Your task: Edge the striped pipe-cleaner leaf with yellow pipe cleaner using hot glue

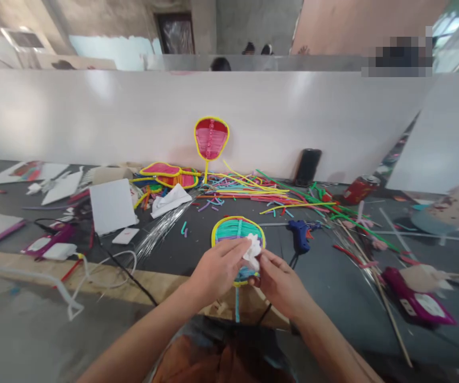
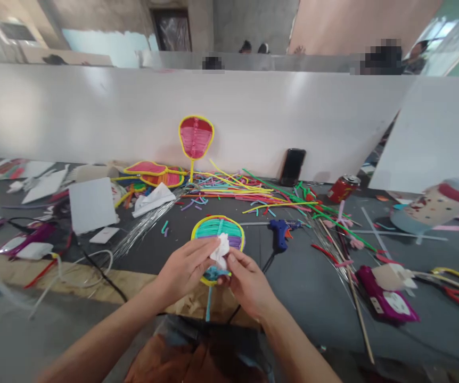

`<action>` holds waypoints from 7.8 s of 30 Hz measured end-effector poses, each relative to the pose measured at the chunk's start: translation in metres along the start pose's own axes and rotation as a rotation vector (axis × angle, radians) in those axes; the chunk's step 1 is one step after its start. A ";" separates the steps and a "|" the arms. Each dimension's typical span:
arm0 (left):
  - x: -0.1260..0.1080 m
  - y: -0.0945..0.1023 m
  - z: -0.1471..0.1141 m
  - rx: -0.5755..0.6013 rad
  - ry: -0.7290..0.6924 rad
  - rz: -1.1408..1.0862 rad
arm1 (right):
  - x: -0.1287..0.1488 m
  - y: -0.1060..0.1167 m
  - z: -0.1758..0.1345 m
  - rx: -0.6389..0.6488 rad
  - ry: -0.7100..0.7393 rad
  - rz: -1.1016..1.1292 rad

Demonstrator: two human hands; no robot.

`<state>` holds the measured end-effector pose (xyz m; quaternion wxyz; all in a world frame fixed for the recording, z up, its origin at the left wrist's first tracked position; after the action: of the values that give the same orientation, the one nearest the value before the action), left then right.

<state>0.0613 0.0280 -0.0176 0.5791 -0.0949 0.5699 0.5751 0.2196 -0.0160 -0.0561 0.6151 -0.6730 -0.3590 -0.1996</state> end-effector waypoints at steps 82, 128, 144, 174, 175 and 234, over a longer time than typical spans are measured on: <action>0.047 0.018 0.248 0.309 -0.039 0.770 | 0.098 0.112 0.045 -0.478 0.799 -1.170; 0.105 0.056 0.070 -0.733 0.482 -1.240 | 0.110 0.136 0.038 -0.774 0.565 -1.475; 0.109 0.058 0.067 -0.577 0.319 -1.186 | 0.104 0.109 0.031 -0.741 0.812 -1.452; 0.068 -0.003 0.048 0.047 0.063 0.194 | 0.045 0.031 0.032 -0.064 0.565 -2.125; 0.069 -0.003 0.048 0.043 0.069 0.200 | 0.045 0.033 0.033 -0.081 0.554 -2.129; 0.115 0.029 0.059 -0.271 0.325 0.106 | 0.033 0.049 0.072 -0.101 0.287 -1.323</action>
<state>0.0354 0.1468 -0.0704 0.4305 -0.2331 0.5774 0.6534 0.2645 0.0623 -0.0781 0.3729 -0.3064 -0.6003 -0.6378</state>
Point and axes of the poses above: each hand's wrist, its own z-axis towards the middle knuckle, its own y-axis out of the back of the hand, x = y × z, the point moved 1 cm from there along z, towards the middle knuckle, and after that the axes turned 1 degree about z, right-handed, at the moved point
